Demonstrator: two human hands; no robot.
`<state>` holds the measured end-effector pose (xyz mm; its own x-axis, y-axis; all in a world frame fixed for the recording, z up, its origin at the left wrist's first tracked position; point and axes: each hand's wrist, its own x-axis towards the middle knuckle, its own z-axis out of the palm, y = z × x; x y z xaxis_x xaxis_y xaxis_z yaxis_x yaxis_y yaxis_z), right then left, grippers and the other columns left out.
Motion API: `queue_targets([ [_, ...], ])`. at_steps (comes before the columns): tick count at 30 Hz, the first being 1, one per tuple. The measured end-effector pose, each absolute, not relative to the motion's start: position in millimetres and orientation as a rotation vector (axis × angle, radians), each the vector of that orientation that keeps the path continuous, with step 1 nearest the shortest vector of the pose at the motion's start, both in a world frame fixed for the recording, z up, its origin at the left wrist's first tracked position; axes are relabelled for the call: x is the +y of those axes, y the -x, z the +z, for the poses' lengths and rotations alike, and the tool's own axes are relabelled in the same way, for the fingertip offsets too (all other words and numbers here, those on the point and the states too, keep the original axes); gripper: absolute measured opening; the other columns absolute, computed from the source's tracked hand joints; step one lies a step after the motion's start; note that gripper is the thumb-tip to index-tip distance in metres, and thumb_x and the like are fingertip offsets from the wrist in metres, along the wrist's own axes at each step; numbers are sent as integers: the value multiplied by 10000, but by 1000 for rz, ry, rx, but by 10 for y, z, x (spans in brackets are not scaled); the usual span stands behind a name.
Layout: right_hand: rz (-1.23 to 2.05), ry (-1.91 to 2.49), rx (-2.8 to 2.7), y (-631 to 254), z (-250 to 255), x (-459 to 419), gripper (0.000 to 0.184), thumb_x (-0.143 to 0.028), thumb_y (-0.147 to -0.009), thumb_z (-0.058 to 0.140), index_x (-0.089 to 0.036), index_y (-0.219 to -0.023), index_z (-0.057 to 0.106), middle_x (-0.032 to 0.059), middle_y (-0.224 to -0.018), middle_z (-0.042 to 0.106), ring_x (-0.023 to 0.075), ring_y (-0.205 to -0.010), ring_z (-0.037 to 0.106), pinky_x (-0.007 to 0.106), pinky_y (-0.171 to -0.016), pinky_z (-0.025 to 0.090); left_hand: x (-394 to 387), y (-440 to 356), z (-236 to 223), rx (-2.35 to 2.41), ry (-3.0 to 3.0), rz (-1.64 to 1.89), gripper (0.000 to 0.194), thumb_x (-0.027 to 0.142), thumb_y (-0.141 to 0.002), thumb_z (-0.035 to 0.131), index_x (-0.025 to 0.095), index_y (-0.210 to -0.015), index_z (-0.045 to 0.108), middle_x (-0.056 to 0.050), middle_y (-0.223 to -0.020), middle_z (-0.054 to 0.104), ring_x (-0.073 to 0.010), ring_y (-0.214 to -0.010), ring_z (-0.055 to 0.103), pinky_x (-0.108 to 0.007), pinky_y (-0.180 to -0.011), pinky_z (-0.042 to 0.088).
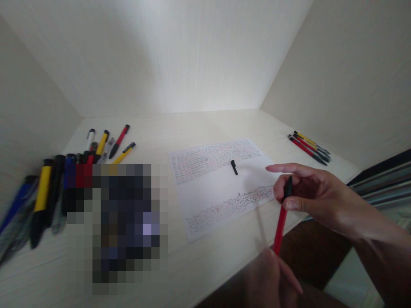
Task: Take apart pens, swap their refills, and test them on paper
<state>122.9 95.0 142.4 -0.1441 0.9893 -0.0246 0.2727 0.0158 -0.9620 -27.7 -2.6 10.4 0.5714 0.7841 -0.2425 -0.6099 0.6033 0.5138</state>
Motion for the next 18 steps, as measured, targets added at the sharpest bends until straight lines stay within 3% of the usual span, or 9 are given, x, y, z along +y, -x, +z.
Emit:
queue_targets([
  [4,1172,1333,-1497,-1301,1412,936,547,-245,-746,850,-303,-1262,679,36,-835,714,166,-736,665,292,-674,567,87,216,167,70,-214,754,595,721,-864,565,197,-592,485,59,-374,314,-73,-299,259,-210,-340,222],
  [9,1198,1297,-1463,-1371,1431,879,579,-297,-747,847,-345,-1294,664,60,-878,751,216,-768,702,365,-730,598,226,262,304,-395,-51,569,533,576,-936,561,206,-616,346,84,-379,244,-63,-270,168,-187,-323,228],
  [15,1304,1240,-1428,-1327,1507,845,522,-327,-763,834,-350,-1263,682,86,-1108,757,259,-901,735,433,-868,589,118,325,239,12,-280,676,498,638,-918,567,186,-715,521,68,-438,348,-62,-357,292,-196,-383,252],
  [18,1305,1232,-1459,-1287,1473,882,395,-319,-785,822,-295,-1167,725,86,-1058,747,253,-951,717,413,-887,575,33,352,255,253,-443,750,514,642,-909,591,146,-773,583,48,-485,422,-44,-406,336,-185,-415,220],
])
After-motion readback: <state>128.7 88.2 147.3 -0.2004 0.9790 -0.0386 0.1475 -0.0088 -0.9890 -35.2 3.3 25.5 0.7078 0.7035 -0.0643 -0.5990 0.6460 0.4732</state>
